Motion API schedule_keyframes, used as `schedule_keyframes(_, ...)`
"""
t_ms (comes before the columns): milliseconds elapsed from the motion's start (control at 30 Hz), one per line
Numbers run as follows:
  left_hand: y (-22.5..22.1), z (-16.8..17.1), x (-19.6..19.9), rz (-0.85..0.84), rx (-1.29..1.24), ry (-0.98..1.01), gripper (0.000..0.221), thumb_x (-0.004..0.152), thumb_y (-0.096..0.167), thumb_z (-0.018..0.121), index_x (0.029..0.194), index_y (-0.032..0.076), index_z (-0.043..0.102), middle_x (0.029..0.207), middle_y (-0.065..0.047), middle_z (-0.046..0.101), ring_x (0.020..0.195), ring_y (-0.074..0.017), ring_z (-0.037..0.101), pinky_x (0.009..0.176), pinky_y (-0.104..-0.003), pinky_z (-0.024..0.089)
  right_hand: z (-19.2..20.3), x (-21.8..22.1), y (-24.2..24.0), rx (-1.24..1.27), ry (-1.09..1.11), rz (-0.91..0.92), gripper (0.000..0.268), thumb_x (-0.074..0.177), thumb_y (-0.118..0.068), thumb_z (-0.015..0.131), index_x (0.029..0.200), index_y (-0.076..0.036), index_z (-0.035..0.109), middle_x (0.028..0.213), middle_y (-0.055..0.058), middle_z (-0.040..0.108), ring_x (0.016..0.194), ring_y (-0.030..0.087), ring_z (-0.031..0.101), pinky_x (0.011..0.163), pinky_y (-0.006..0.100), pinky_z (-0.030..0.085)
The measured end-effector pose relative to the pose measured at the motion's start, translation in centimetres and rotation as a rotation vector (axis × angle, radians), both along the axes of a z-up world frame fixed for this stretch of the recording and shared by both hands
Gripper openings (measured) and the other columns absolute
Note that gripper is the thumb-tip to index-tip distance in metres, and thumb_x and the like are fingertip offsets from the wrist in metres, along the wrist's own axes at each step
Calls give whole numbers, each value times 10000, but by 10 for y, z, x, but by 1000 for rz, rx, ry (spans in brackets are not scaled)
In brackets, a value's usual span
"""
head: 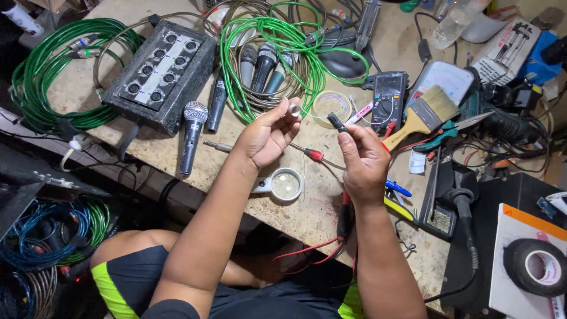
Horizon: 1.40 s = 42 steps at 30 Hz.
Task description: Testing and inspecting microphones and audio equipment at a repair bench, including checking connectors and cables.
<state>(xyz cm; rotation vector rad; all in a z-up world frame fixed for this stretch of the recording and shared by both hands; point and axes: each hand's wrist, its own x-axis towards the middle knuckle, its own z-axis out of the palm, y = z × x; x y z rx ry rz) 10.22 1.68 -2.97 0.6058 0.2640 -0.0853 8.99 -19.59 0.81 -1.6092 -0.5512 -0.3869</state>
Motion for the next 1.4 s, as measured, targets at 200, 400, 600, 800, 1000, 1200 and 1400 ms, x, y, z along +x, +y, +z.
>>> schedule_keyframes(200, 9, -19, -11, -36, -291, -68, 390, 993, 225, 716, 1321, 25, 652, 1153, -158, 736, 1024, -243, 739, 771, -187, 641, 3, -4, 3, 14, 118, 78, 151, 1002, -71, 694, 1106, 35, 722, 807, 90, 595, 717, 90, 528, 603, 240, 474)
schedule_keyframes(400, 7, -21, -19, -72, -208, -137, 351, 1014, 346, 667, 1257, 93, 684, 1099, -75, 743, 965, -152, 707, 677, -101, 542, -10, -5, 2, 192, 321, 163, 179, 1015, -77, 646, 1141, 37, 703, 759, 53, 554, 634, 43, 423, 528, 184, 390)
schedule_keyframes(600, -2, -6, -25, -47, -67, -89, 370, 959, 489, 670, 957, 122, 711, 917, -31, 720, 850, -120, 695, 697, -147, 585, -13, 1, 1, 372, 508, 254, 200, 1020, -111, 607, 1122, 32, 701, 690, 38, 490, 555, 47, 358, 446, 169, 307)
schedule_keyframes(800, -12, 10, -26, -10, -8, -48, 427, 925, 546, 670, 863, 123, 668, 841, -31, 702, 764, -104, 697, 653, -161, 610, -9, 5, -3, 480, 690, 312, 237, 1007, -164, 614, 1115, 28, 702, 687, 34, 490, 528, 55, 359, 424, 166, 296)
schedule_keyframes(1000, -16, 16, -28, 17, 29, -37, 480, 898, 628, 633, 940, 150, 615, 792, 9, 597, 693, -57, 636, 604, -142, 594, -11, 7, -6, 528, 794, 348, 262, 1001, -182, 611, 1116, 39, 693, 688, 27, 473, 516, 64, 363, 420, 173, 281)
schedule_keyframes(1200, -16, 16, -31, 18, 61, -55, 527, 894, 659, 604, 1095, 172, 595, 791, 20, 553, 676, -41, 598, 586, -122, 556, -9, 4, -4, 490, 756, 345, 261, 991, -182, 622, 1116, 36, 693, 692, 20, 466, 521, 50, 370, 426, 160, 290)
schedule_keyframes(1400, -19, 19, -33, 29, 75, -67, 539, 885, 669, 599, 1103, 176, 573, 805, 24, 530, 687, -42, 592, 580, -119, 533, -22, 6, -5, 469, 691, 340, 256, 991, -158, 620, 1119, 51, 693, 694, 25, 455, 525, 50, 376, 424, 163, 302)
